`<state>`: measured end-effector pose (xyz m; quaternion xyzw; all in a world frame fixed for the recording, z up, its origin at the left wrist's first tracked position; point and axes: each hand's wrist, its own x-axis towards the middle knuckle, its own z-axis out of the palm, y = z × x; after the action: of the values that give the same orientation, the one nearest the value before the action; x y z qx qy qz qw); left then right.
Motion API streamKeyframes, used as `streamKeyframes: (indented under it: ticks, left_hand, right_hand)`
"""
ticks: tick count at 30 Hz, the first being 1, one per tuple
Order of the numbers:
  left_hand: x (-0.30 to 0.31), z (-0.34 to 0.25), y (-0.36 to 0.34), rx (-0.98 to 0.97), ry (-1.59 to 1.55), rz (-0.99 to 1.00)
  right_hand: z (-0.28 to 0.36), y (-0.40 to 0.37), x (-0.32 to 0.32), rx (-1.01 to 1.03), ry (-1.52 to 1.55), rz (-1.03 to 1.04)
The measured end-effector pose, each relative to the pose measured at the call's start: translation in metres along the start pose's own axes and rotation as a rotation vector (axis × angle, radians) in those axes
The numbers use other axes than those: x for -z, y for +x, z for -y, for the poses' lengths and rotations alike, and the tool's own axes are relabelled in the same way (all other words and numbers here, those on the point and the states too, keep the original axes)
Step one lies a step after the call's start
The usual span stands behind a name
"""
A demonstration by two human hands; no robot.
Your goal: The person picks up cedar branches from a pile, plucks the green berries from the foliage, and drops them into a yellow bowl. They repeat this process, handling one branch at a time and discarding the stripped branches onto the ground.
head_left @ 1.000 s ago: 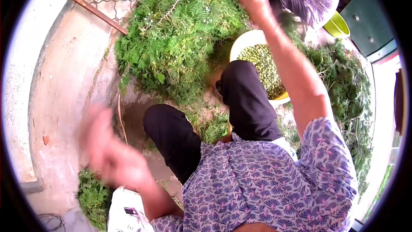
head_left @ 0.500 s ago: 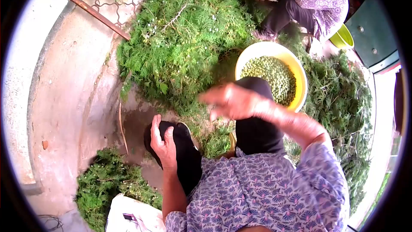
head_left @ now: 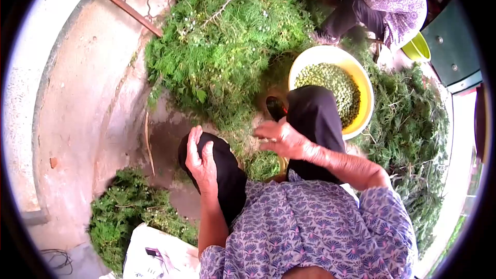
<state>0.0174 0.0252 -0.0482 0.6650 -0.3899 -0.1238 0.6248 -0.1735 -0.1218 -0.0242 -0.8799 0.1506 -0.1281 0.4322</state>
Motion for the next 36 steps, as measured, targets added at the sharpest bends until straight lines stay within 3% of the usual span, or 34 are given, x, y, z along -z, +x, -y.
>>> streamKeyframes:
  ticks: [6, 12, 20, 24, 27, 29, 36]
  left_hand:
    - [0.009, -0.014, -0.002, 0.035, 0.002, -0.103]
    - [0.016, -0.027, -0.009, 0.004, -0.01, -0.227]
    - [0.015, -0.035, -0.014, -0.035, -0.039, -0.153]
    - [0.012, -0.058, -0.01, -0.027, 0.037, -0.116]
    - [0.009, -0.061, -0.009, -0.041, -0.092, -0.078]
    - [0.011, -0.064, -0.008, 0.008, -0.111, -0.124]
    - [0.04, -0.047, 0.036, 0.13, -0.234, -0.299]
  right_hand:
    - [-0.019, -0.02, -0.052, 0.043, 0.091, 0.062]
    - [-0.023, -0.032, -0.058, -0.087, 0.134, 0.126]
    - [-0.013, -0.029, -0.056, -0.037, 0.124, 0.219]
    - [-0.012, -0.025, -0.039, -0.071, 0.114, 0.088]
    - [-0.018, -0.028, -0.039, -0.129, 0.129, 0.087]
    - [-0.014, -0.029, -0.045, -0.12, 0.025, 0.258]
    - [0.018, 0.008, -0.082, -0.064, -0.056, 0.514]
